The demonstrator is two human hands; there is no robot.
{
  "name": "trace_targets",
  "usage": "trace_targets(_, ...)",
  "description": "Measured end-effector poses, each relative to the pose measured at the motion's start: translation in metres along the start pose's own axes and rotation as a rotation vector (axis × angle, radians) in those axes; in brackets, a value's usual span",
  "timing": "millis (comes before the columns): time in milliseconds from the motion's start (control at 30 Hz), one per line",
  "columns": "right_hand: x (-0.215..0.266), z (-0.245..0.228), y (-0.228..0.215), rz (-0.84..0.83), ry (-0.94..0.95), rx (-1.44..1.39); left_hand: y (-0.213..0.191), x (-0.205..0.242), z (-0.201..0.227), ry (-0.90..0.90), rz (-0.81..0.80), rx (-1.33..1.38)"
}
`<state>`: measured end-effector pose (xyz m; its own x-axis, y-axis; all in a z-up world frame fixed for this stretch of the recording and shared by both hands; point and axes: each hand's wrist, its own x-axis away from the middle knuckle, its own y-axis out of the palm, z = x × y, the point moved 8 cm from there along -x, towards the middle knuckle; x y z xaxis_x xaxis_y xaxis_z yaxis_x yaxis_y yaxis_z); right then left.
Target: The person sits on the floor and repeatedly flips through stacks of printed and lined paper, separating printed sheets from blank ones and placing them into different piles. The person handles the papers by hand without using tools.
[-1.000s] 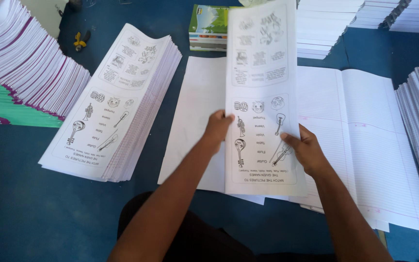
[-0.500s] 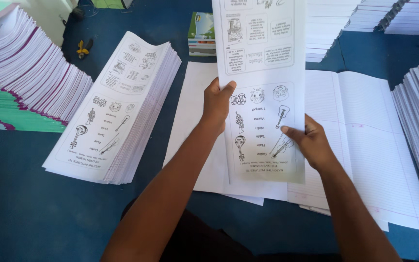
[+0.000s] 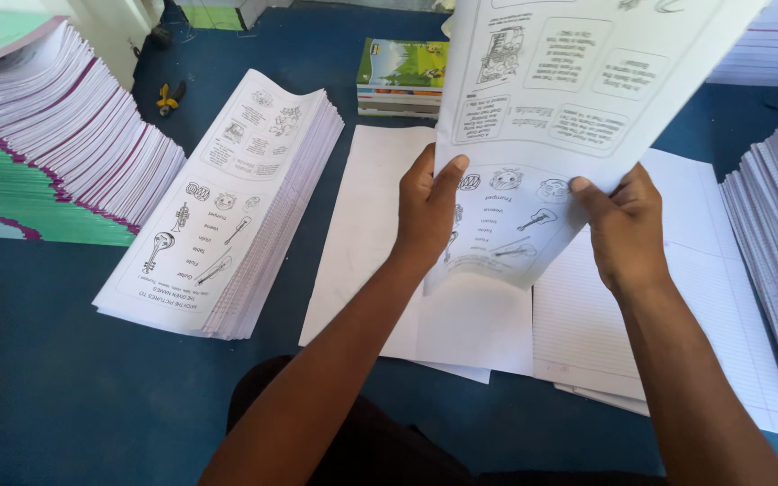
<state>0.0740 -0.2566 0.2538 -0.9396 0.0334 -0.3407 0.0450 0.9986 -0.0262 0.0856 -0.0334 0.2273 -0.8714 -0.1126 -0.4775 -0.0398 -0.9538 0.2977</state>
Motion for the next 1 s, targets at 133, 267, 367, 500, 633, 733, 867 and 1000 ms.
trace_targets(133, 0.007, -0.005, -0.001, 0.021, -0.055, 0.017, 0.003, 0.001, -0.002, -0.028, -0.008, 0.029)
trace_targets(267, 0.01, -0.001, -0.002, 0.025, -0.049, 0.071, -0.004, 0.007, -0.006, -0.082, -0.008, -0.055)
trace_targets(367, 0.01, 0.007, -0.002, 0.012, 0.002, 0.024, -0.008, 0.015, -0.015, -0.16, -0.015, -0.112)
trace_targets(500, 0.014, 0.022, -0.003, 0.036, 0.067, -0.001, -0.013, 0.026, -0.031, -0.251, -0.012, -0.14)
trace_targets(633, 0.017, 0.036, -0.001, 0.023, 0.088, -0.007, -0.023, 0.031, -0.033, -0.148, 0.092, -0.085)
trace_targets(733, 0.02, 0.044, -0.002, 0.013, 0.109, 0.013, -0.03, 0.04, -0.042, -0.145, 0.178, 0.004)
trace_targets(867, 0.024, 0.052, 0.001, 0.002, 0.116, 0.034, -0.031, 0.052, -0.059, -0.211, 0.172, 0.04)
trace_targets(1000, 0.026, 0.052, 0.003, 0.005, 0.083, 0.043, -0.021, 0.058, -0.07, -0.245, 0.077, -0.016)
